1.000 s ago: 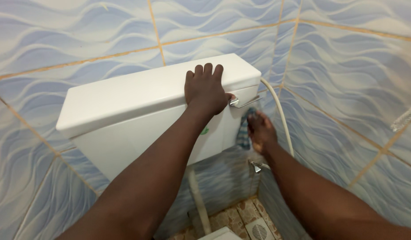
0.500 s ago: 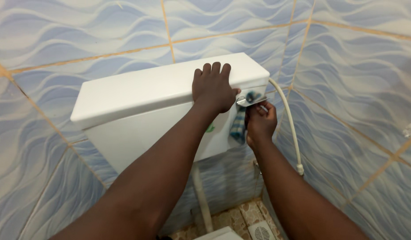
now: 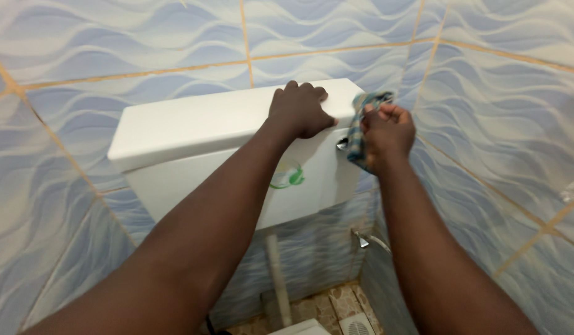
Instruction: The person wipes the exterior of a white toilet cistern with a cloth. They clean the top, sides, and front surfaces, including around the flush handle and a green sticker, using a blue and white striped cloth.
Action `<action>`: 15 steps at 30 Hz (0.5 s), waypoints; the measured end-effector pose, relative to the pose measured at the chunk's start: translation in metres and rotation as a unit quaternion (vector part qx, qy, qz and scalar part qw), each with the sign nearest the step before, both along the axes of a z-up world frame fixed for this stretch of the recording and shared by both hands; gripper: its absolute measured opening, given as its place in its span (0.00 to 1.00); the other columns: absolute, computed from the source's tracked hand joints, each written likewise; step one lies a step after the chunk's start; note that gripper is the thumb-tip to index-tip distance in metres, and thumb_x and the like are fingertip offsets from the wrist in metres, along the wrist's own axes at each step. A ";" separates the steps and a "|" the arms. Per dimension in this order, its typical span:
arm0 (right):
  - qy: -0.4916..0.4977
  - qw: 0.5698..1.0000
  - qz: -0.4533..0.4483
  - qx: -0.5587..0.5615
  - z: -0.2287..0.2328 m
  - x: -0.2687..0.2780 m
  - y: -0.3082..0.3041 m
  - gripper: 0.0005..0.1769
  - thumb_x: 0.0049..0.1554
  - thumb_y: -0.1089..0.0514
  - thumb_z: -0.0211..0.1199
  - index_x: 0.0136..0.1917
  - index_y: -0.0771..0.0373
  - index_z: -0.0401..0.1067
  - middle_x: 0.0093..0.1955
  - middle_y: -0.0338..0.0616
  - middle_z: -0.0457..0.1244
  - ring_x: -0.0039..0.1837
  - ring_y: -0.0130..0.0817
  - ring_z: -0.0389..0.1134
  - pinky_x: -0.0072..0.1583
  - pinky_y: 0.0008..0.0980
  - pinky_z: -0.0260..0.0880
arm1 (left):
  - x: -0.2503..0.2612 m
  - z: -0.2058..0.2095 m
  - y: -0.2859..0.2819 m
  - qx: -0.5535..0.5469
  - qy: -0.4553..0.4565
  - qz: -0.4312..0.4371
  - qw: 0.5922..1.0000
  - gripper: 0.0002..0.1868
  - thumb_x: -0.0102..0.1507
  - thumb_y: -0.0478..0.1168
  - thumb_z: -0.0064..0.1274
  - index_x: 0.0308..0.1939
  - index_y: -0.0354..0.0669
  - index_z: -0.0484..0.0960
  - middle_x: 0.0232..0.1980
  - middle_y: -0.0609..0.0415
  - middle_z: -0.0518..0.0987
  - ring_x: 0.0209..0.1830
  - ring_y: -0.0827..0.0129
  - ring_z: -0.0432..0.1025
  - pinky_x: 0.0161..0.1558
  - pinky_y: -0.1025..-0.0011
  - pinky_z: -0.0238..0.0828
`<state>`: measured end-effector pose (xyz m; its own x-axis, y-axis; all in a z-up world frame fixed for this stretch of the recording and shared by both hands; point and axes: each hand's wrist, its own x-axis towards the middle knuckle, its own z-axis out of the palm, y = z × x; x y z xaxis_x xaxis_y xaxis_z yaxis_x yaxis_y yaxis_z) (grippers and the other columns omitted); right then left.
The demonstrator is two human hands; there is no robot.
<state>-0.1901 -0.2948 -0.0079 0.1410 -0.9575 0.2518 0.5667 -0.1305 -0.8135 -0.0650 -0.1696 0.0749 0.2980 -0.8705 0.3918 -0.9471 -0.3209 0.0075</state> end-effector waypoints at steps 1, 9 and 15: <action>0.020 1.000 -0.019 0.007 0.002 0.008 0.015 0.17 0.56 0.63 0.70 0.55 0.60 0.66 0.45 0.39 0.66 0.42 0.27 0.69 0.43 0.27 0.73 | 0.004 0.004 -0.001 0.021 -0.002 -0.009 1.000 0.29 0.61 0.62 0.49 0.62 0.56 0.77 0.64 0.53 0.74 0.66 0.50 0.63 0.62 0.50 0.60; 0.014 0.998 0.059 0.016 -0.016 0.062 0.092 0.13 0.59 0.62 0.65 0.53 0.66 0.64 0.41 0.43 0.66 0.40 0.29 0.68 0.41 0.27 0.72 | 0.023 0.012 -0.010 0.047 0.152 -0.004 0.987 0.47 0.62 0.77 0.14 0.61 0.62 0.83 0.61 0.57 0.81 0.70 0.47 0.61 0.69 0.40 0.53; 0.024 0.997 0.000 0.070 -0.001 0.013 0.024 0.03 0.61 0.64 0.62 0.45 0.67 0.73 0.38 0.43 0.66 0.37 0.29 0.67 0.39 0.28 0.68 | 0.028 0.008 -0.015 0.029 0.168 -0.022 0.985 0.57 0.56 0.84 0.10 0.63 0.58 0.82 0.67 0.52 0.77 0.74 0.44 0.56 0.70 0.40 0.49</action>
<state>-0.1775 -0.2712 -0.0092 0.1492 -0.9829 0.1079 0.5267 -0.0133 -0.8499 -0.0372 -0.1850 0.0825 0.3636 -0.9038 0.2258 -0.9072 -0.2885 0.3061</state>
